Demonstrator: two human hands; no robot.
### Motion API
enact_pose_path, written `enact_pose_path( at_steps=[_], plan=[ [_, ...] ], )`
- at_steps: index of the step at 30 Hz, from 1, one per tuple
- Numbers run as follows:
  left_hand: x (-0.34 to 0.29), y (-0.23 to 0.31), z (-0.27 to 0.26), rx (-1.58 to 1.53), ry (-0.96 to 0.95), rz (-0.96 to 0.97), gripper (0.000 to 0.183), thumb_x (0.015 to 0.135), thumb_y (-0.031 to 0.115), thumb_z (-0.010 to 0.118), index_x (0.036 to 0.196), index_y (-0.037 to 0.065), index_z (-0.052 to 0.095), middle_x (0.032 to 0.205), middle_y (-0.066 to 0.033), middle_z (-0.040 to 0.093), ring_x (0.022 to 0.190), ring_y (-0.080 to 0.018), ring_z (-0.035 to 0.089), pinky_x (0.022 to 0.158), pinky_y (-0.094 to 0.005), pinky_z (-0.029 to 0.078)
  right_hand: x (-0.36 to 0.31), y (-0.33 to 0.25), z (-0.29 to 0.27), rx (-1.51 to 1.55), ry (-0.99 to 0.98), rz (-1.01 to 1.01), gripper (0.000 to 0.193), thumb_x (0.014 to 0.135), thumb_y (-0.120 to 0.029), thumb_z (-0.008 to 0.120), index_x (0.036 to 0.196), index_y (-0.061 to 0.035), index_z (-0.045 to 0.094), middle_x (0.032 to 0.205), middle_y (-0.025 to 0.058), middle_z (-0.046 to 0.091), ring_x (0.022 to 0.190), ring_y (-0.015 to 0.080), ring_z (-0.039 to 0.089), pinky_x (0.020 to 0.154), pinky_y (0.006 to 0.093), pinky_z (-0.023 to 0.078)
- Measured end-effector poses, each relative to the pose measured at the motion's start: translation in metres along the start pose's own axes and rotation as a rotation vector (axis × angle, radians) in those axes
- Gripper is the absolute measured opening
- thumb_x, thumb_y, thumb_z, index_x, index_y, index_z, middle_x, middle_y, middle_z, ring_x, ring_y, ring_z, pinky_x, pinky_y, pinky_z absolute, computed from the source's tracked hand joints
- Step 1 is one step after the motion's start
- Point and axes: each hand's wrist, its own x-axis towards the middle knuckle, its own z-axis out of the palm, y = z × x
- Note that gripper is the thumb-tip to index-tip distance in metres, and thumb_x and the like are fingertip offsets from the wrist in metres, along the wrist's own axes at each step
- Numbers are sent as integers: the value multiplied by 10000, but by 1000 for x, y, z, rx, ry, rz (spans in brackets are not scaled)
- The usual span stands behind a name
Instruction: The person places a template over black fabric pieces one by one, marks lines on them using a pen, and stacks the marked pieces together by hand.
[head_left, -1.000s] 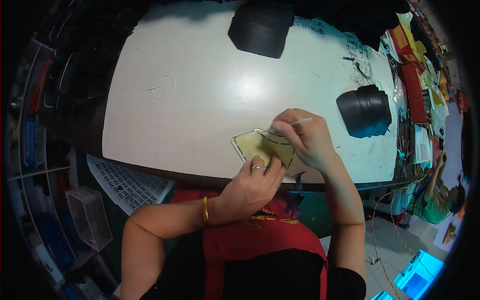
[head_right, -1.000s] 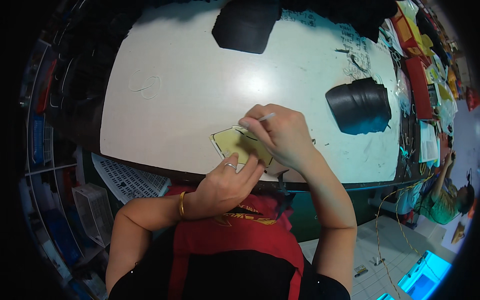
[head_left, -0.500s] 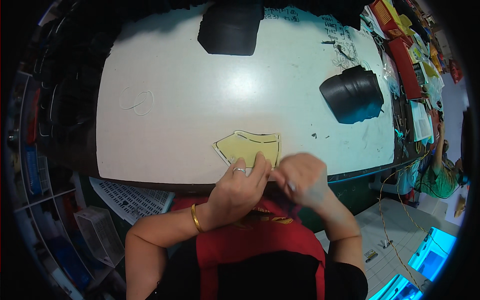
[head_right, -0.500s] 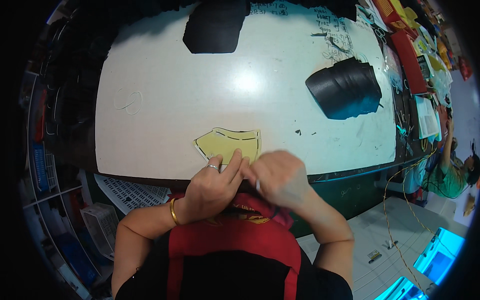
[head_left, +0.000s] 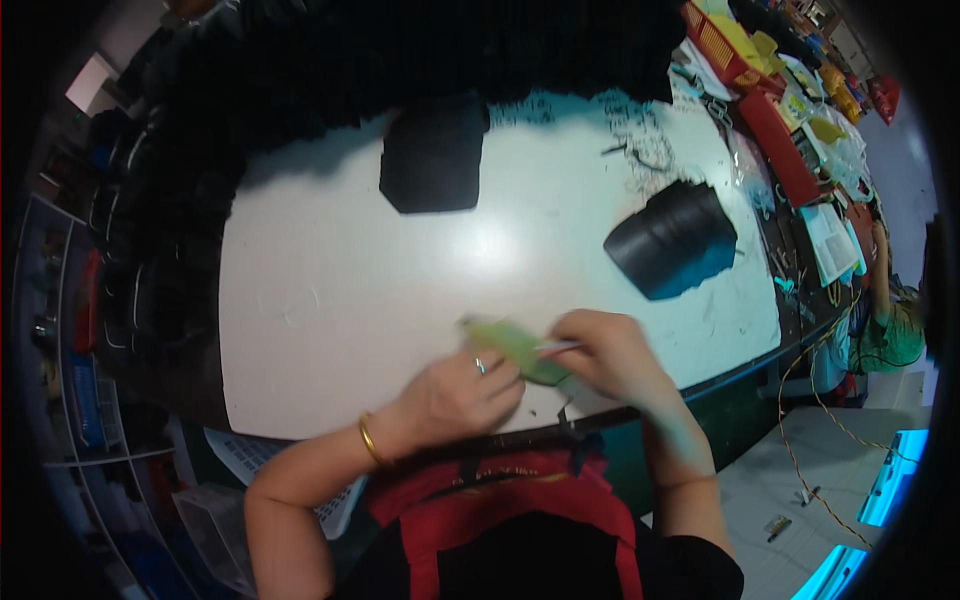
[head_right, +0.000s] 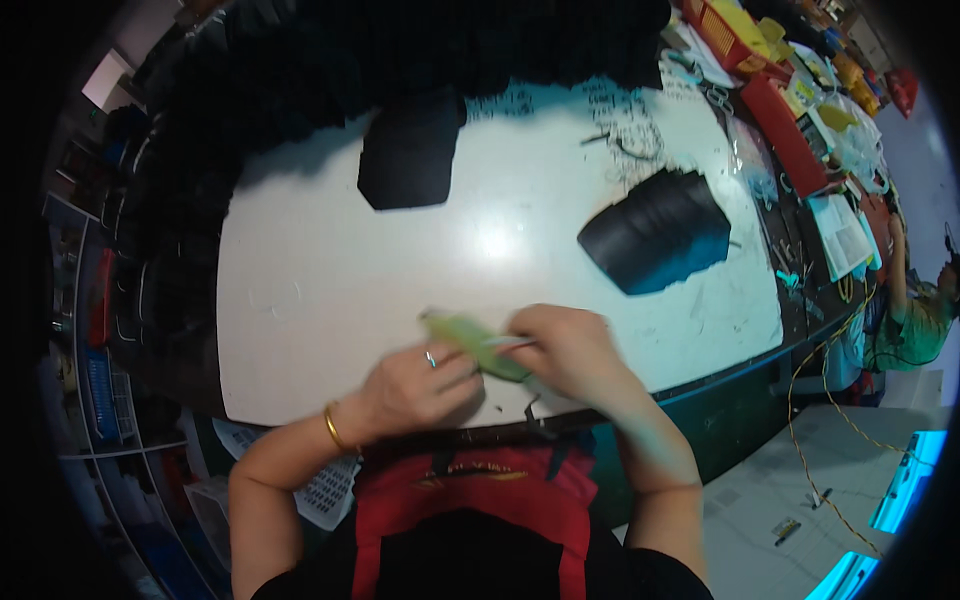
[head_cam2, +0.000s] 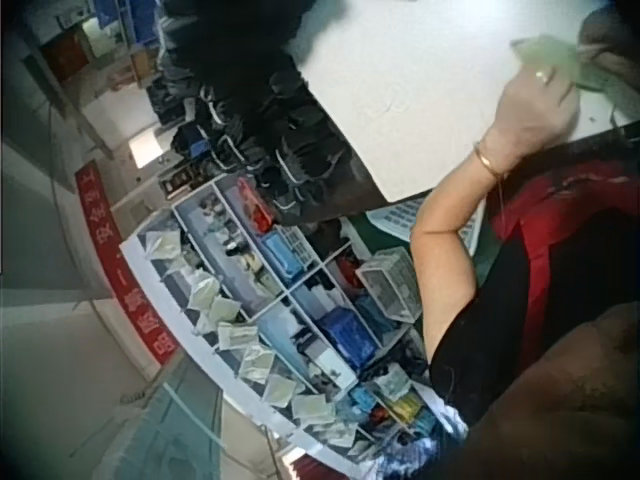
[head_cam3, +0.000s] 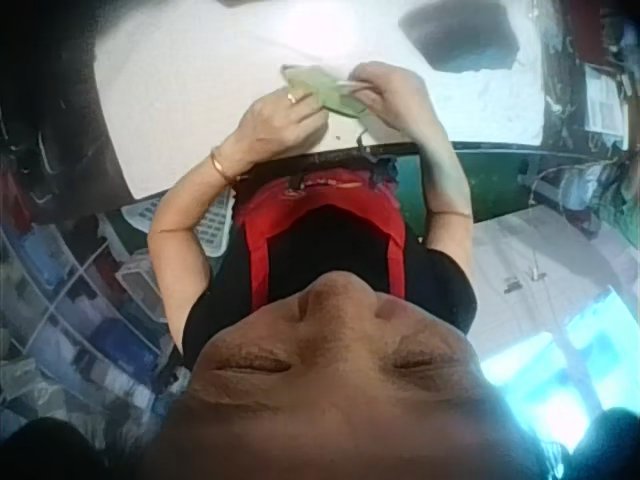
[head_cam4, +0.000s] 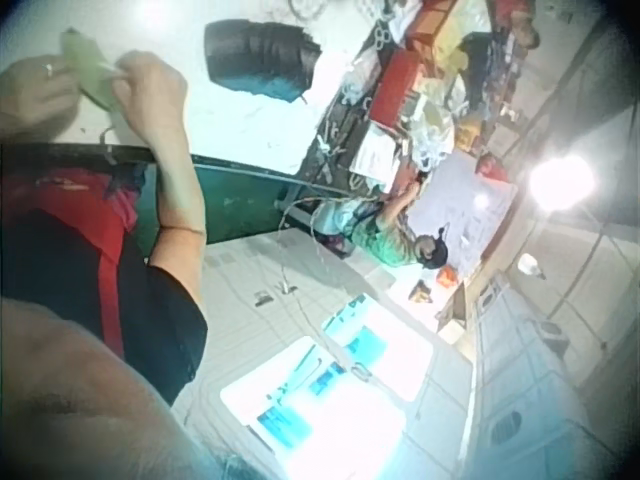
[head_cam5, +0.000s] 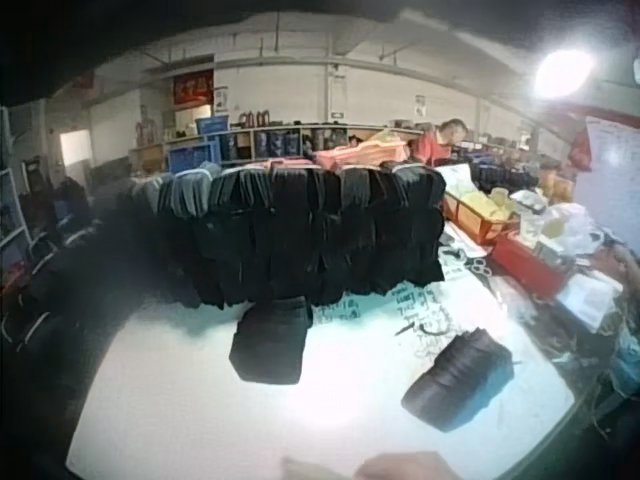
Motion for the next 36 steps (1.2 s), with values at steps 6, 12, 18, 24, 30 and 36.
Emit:
enact_pose_path(
  at_steps=[6,12,18,24,30,36],
  plan=[
    [88,-227,-8,236,92,-349,325,998,226,647,1250,21,664,1271,-165,676,1210,-336,626,1041,-452,509,-33,70,-68,-460,494,390,138,896,-147,752,1002,-66,789,1022,109,751,955,289,719,814,390,560],
    [87,-258,27,246,-109,-732,686,1029,572,500,1439,28,576,1381,-194,601,1285,-371,556,1114,-506,415,-51,66,-67,-263,706,381,137,947,-121,709,1030,-28,766,1050,113,734,954,296,696,815,384,555],
    [49,-170,25,381,56,-784,626,996,491,615,1410,28,537,1414,-181,541,1280,-351,529,1077,-487,417,-34,42,-47,143,694,199,175,1038,-101,637,1047,56,713,895,112,720,830,147,667,771,280,518],
    [-19,-22,-17,70,5,-503,392,811,156,791,1150,20,650,1142,-133,648,1077,-355,622,920,-452,515,-36,22,-28,310,633,192,174,1062,-102,613,1109,39,704,909,74,724,829,114,660,764,257,517],
    [-57,49,7,-41,78,-343,256,801,78,764,1046,27,710,1064,-104,686,1029,-298,666,869,-409,558,-29,7,0,475,290,211,199,1011,-137,690,1108,30,737,904,58,744,814,93,662,735,250,530],
    [-72,59,4,-56,330,-478,278,712,46,851,967,28,743,999,-98,727,1000,-309,701,835,-409,586,-4,-17,40,357,-69,106,202,973,-186,711,1097,-38,772,870,132,766,747,215,741,707,316,564]
  ],
)
